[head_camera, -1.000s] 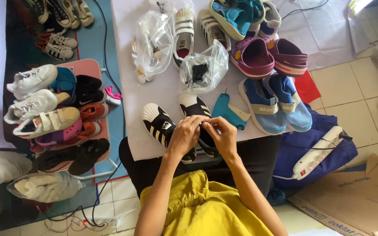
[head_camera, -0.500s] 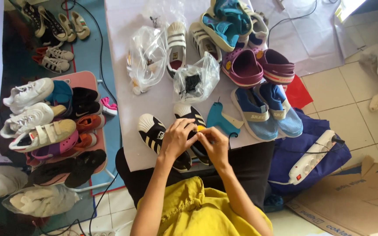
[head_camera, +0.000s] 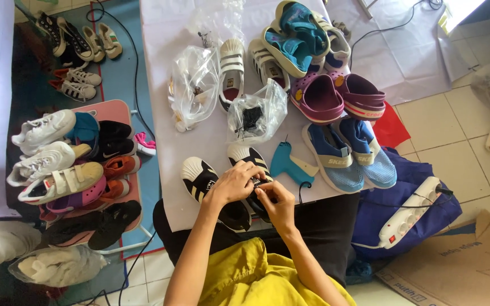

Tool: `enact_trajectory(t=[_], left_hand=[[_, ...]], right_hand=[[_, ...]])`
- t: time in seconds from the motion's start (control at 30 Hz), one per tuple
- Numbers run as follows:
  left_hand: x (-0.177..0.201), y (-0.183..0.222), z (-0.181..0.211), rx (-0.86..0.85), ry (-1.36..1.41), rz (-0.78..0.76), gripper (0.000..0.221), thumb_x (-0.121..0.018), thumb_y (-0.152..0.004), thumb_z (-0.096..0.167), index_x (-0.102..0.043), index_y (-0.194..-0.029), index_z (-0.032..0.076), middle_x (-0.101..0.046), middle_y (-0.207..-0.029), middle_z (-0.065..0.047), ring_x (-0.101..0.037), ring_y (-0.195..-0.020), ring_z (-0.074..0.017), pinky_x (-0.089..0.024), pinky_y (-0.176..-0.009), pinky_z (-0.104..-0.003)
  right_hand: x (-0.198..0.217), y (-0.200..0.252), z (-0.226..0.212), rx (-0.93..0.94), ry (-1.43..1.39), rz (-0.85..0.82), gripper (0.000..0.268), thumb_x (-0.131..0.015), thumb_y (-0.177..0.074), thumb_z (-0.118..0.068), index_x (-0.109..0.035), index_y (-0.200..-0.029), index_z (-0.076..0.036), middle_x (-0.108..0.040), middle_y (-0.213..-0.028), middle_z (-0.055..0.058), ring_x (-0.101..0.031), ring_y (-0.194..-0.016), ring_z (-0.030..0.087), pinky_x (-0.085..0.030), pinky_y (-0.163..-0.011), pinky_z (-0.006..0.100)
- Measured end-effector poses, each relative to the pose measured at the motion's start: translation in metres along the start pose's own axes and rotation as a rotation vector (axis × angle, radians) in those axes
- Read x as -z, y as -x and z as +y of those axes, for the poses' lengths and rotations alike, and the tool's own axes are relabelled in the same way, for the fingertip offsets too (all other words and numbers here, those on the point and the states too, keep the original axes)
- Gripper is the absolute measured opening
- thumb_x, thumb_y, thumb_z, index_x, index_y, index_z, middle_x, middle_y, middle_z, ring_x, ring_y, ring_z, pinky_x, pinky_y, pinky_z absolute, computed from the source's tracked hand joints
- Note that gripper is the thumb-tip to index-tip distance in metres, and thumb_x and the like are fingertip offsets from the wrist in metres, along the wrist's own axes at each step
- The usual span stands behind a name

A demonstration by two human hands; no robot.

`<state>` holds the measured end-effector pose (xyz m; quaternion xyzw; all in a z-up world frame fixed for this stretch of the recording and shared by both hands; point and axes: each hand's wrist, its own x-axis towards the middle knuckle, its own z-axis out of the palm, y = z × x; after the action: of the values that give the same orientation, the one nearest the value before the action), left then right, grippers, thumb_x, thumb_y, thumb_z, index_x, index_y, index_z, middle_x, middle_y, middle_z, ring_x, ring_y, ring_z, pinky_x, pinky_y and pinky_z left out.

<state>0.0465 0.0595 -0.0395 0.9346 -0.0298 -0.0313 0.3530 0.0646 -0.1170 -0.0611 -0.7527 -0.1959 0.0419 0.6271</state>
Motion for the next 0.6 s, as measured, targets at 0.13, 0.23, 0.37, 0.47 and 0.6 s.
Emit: enact_trajectory(t=[0.13, 0.23, 0.37, 0.47, 0.6], left_hand=[[-0.010, -0.014, -0.017, 0.012, -0.068, -0.099, 0.018, -0.059, -0.084, 0.021, -0.062, -0.102, 0.019, -0.063, -0.112, -0.002, -0.059, -0.115, -0.0274, -0.051, -0.098, -0.043], [-0.013, -0.022, -0.018, -0.027, 0.042, -0.152, 0.018, -0.064, -0.092, 0.034, -0.060, -0.095, 0.017, -0.068, -0.117, -0.007, -0.058, -0.125, -0.0304, -0.045, -0.106, -0.051], [-0.017, -0.031, -0.018, 0.032, 0.098, -0.146, 0.023, -0.061, -0.095, 0.040, -0.059, -0.093, 0.017, -0.073, -0.094, -0.009, -0.068, -0.106, -0.0295, -0.045, -0.102, -0.050], [-0.010, -0.038, -0.012, 0.057, 0.148, -0.125, 0.023, -0.063, -0.094, 0.040, -0.060, -0.096, 0.017, -0.074, -0.090, -0.012, -0.071, -0.098, -0.0344, -0.051, -0.092, -0.051], [-0.002, -0.038, -0.013, 0.058, 0.211, -0.022, 0.020, -0.069, -0.093, 0.034, -0.059, -0.096, 0.017, -0.076, -0.088, -0.009, -0.075, -0.090, -0.0339, -0.057, -0.082, -0.049]], right_hand=[[-0.001, -0.002, -0.003, 0.075, 0.068, 0.031, 0.006, -0.083, -0.080, -0.011, -0.079, -0.083, -0.013, -0.068, -0.060, 0.003, -0.066, -0.053, 0.015, -0.053, -0.053, 0.028], [0.004, -0.004, -0.010, 0.077, 0.069, 0.064, 0.006, -0.081, -0.083, -0.009, -0.079, -0.085, -0.014, -0.069, -0.063, 0.005, -0.067, -0.055, 0.016, -0.054, -0.055, 0.028], [0.004, -0.001, -0.005, -0.001, -0.097, 0.189, 0.006, -0.074, -0.089, -0.002, -0.075, -0.086, -0.007, -0.069, -0.065, 0.005, -0.063, -0.061, 0.011, -0.054, -0.061, 0.029], [0.005, -0.003, -0.005, -0.015, -0.119, 0.210, 0.004, -0.074, -0.091, -0.002, -0.074, -0.088, -0.005, -0.071, -0.067, 0.006, -0.066, -0.062, 0.012, -0.055, -0.062, 0.029], [0.008, -0.011, -0.012, -0.024, -0.067, 0.135, 0.004, -0.078, -0.087, -0.005, -0.075, -0.089, -0.003, -0.073, -0.070, 0.009, -0.067, -0.065, 0.012, -0.056, -0.062, 0.031]])
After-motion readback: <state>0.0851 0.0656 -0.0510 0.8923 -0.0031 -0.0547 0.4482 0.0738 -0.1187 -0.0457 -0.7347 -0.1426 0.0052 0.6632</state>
